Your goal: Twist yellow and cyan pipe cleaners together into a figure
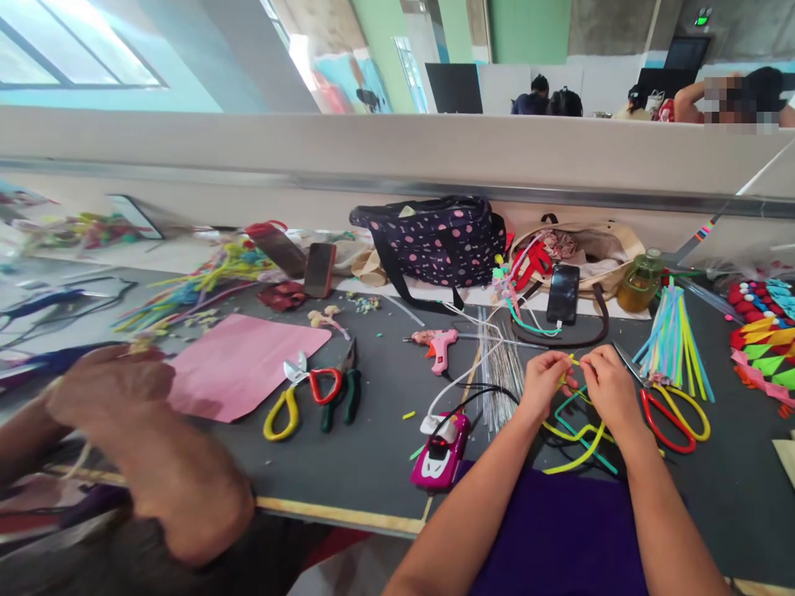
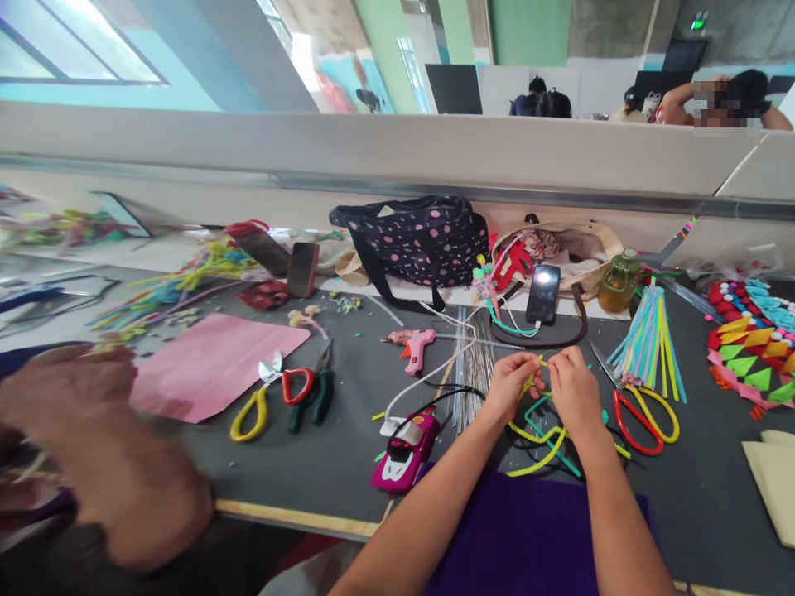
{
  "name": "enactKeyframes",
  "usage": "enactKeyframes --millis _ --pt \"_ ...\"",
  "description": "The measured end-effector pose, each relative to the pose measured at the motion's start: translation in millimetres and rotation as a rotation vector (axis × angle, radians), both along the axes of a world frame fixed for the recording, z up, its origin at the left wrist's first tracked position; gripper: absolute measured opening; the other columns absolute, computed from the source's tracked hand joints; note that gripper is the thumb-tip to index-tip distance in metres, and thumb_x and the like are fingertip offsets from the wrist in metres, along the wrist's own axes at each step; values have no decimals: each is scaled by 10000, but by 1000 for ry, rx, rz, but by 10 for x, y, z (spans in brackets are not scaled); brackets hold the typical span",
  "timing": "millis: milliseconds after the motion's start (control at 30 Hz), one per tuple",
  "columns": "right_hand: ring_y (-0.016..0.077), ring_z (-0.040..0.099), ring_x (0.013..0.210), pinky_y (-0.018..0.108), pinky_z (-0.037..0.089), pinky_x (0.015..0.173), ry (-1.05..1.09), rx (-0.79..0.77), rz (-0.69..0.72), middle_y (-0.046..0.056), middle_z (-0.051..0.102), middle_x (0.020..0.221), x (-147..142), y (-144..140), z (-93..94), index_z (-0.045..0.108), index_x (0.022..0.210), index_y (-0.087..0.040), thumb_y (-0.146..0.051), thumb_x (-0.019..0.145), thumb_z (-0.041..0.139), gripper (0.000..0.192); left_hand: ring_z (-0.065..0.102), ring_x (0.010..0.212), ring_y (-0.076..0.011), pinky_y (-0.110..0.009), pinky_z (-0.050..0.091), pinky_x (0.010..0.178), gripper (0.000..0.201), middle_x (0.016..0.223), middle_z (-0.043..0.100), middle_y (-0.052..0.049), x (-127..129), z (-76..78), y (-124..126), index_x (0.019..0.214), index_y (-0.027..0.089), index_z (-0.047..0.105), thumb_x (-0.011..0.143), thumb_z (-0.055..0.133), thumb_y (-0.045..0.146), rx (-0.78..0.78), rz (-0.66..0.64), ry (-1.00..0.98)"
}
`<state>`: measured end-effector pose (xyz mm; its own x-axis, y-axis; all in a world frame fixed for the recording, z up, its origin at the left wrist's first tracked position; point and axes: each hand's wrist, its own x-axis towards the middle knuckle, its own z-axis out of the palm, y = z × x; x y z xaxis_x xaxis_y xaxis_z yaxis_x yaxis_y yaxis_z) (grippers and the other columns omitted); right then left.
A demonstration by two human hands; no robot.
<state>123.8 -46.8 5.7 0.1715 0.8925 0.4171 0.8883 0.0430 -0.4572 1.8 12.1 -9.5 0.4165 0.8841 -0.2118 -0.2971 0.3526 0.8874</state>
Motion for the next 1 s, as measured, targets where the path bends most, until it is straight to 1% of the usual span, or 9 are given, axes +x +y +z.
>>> enactKeyframes --millis 100,233,367,467,600,700,767,833,1000 --pt "170 575 793 275 440 690 -12 9 -3 69 578 928 3 3 -21 641 890 -186 -234 938 412 239 610 469 -122 -184 431 372 280 614 599 11 -15 10 -6 774 126 602 626 729 328 -13 -6 -5" --pt "170 577 799 274 436 681 -47 9 -15 69 590 938 -12 0 -18 647 901 -188 -232 940 420 234 603 446 -121 -168 384 347 257 580 593 17 -16 22 -7 753 130 598 609 729 297 3 13 39" --pt "170 580 809 268 427 657 -94 -27 -39 68 600 951 -49 -10 10 652 903 -190 -214 939 427 229 581 411 -109 -159 351 330 212 550 574 24 -5 25 -16 718 130 595 618 699 283 24 39 62" --pt "170 584 816 264 428 658 -91 -26 -45 68 598 952 -62 -8 9 652 902 -187 -216 942 425 232 577 410 -105 -161 362 336 204 554 577 27 -4 18 -16 722 131 597 622 691 281 27 52 74" --pt "172 588 814 270 442 679 -46 10 -45 71 595 948 -44 2 -18 650 902 -182 -225 941 430 228 611 452 -125 -167 389 360 212 561 590 20 -19 6 1 731 132 600 624 692 290 21 48 101" --pt "183 592 820 279 452 680 -28 34 -68 80 595 969 -34 -2 -18 646 997 -178 -221 931 438 223 617 460 -126 -163 387 370 190 557 591 18 -28 0 11 721 132 600 621 678 274 11 55 112" --pt "192 596 825 286 457 671 -46 41 -84 88 597 996 -35 -9 -2 622 1123 -183 -219 925 442 270 615 456 -125 -165 387 372 184 559 592 20 -30 0 13 716 135 601 618 675 271 10 57 107" --pt "198 599 831 290 459 662 -78 28 -92 91 602 1012 -40 -15 15 605 1190 -194 -221 923 447 312 617 456 -127 -167 391 374 186 560 594 19 -29 2 11 713 136 602 618 678 276 12 54 105" --pt "194 607 821 285 457 636 -88 15 -111 90 615 994 -35 -11 10 651 1129 -192 -236 919 451 293 616 452 -129 -172 406 383 203 555 597 17 -29 16 8 729 138 606 619 693 284 -5 51 99"
